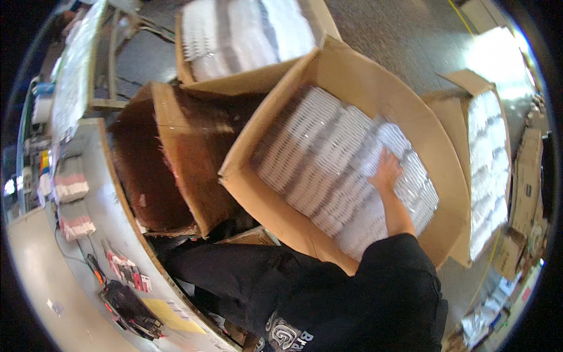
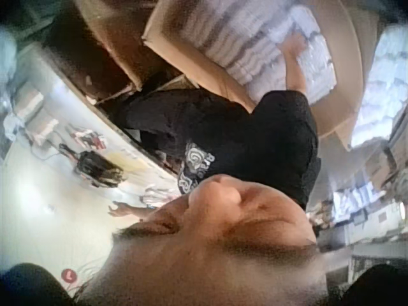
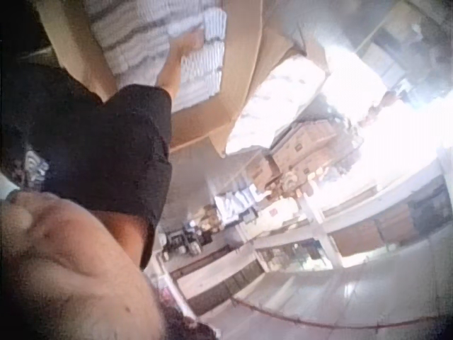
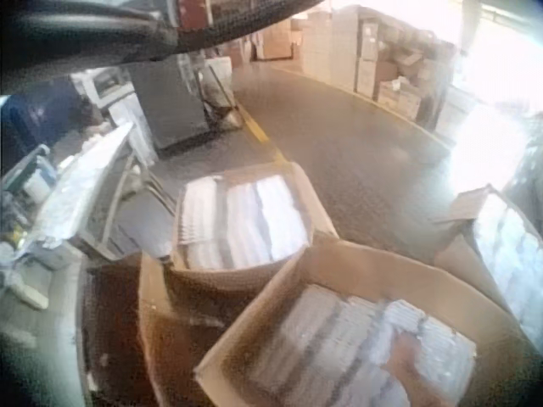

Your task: The person repeatedly picks plastic mixing palettes and red header cards, inserts the palettes into clear plastic bags, and seals them using a heat-sealing machine. The sealed packages are stacked on the table and placed into a cardboard box.

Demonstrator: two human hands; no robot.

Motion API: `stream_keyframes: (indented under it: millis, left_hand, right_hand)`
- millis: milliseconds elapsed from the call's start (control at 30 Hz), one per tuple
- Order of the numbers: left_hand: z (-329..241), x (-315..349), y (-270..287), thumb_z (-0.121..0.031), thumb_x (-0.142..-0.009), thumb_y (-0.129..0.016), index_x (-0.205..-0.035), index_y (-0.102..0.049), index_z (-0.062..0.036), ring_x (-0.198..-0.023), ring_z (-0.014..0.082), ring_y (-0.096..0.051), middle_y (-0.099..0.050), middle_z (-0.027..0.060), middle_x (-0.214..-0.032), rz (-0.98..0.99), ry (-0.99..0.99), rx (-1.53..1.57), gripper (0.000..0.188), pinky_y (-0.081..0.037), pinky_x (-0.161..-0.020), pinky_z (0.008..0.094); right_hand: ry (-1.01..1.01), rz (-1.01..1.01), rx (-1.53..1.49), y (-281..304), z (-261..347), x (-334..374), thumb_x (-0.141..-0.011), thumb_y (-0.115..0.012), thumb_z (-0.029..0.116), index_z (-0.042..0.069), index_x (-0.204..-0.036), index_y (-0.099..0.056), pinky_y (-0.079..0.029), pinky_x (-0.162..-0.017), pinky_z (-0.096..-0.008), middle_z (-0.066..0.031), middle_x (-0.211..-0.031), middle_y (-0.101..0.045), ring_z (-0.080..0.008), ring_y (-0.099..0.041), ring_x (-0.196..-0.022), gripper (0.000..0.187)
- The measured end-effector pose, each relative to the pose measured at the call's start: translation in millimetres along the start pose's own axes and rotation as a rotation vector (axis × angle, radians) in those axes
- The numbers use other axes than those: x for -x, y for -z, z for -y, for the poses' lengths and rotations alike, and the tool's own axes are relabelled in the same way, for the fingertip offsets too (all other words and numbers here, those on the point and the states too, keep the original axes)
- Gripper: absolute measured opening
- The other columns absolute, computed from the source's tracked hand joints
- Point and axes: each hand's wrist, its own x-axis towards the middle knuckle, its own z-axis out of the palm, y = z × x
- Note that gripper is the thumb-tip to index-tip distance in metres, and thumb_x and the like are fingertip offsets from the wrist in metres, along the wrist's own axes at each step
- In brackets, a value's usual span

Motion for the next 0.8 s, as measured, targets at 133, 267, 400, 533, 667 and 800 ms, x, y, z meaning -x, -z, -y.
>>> stream_keyframes:
  millis: [133,267,400,533,667,800]
  left_hand:
    - [18.5,13.2,-10.3,-0.045,-0.083,-0.069,-0.112,-0.066,-0.0121,-0.123,0.0377,-0.046,-0.049,0.022,-0.133,0.012,0.128,0.049,0.045,-0.04,-0.101,0.0467]
    - [21.1,25.7,-27.1,-0.022,-0.089,-0.06,-0.116,-0.056,-0.0016,-0.131,0.0375,-0.037,-0.04,0.0213,-0.141,-0.001,0.248,0.065,0.035,-0.032,-0.107,0.0445]
    - [-17.1,20.5,-25.1,-0.005,-0.085,-0.059,-0.105,-0.059,-0.0009,-0.13,0.0351,-0.039,-0.04,0.0178,-0.142,-0.189,0.368,0.293,0.02,-0.031,-0.108,0.0427]
    - [-61.5,9.6,-12.2,-0.002,-0.085,-0.059,-0.103,-0.059,-0.0035,-0.13,0.0343,-0.04,-0.041,0.0156,-0.142,-0.255,0.32,0.36,0.018,-0.033,-0.106,0.0425]
    - [-75.4,-1.2,-11.2,-0.001,-0.087,-0.057,-0.104,-0.058,-0.0047,-0.128,0.0335,-0.043,-0.042,0.0139,-0.141,-0.314,0.289,0.459,0.017,-0.034,-0.104,0.0424]
    - [-76.1,-7.0,-19.5,-0.001,-0.089,-0.055,-0.104,-0.059,-0.003,-0.127,0.0315,-0.044,-0.044,0.016,-0.139,-0.312,0.269,0.552,0.016,-0.036,-0.103,0.041]
  right_hand:
    - [0.113,-0.185,-0.018,-18.3,-11.9,-11.5,-0.051,-0.085,0.044,0.005,-0.136,-0.04,-0.033,-0.101,-0.0504,-0.0136,-0.131,-0.046,-0.0313,-0.043,-0.122,0.103]
    - [0.103,0.19,0.031,-21.7,-10.7,-27.8,-0.052,-0.084,0.05,0.0,-0.148,-0.014,-0.015,-0.115,-0.0473,-0.0174,-0.155,-0.016,-0.031,-0.014,-0.144,0.129]
    - [0.177,0.193,-0.113,2.0,-8.8,-47.0,-0.044,-0.089,0.044,0.004,-0.146,-0.015,-0.019,-0.113,-0.0513,-0.0188,-0.148,-0.025,-0.0334,-0.021,-0.14,0.132]
    - [0.187,0.279,-0.129,24.0,-7.3,-50.7,-0.036,-0.093,0.043,0.01,-0.148,-0.007,-0.022,-0.111,-0.0527,-0.0193,-0.145,-0.028,-0.0356,-0.023,-0.138,0.144]
    - [0.165,0.276,-0.077,32.9,2.0,-37.3,-0.035,-0.093,0.042,0.012,-0.148,-0.006,-0.022,-0.111,-0.0512,-0.0194,-0.145,-0.029,-0.0362,-0.024,-0.138,0.146]
    - [0.125,0.266,-0.066,33.0,5.9,-21.4,-0.034,-0.094,0.041,0.013,-0.148,-0.005,-0.023,-0.111,-0.0497,-0.0195,-0.145,-0.029,-0.0369,-0.024,-0.137,0.147]
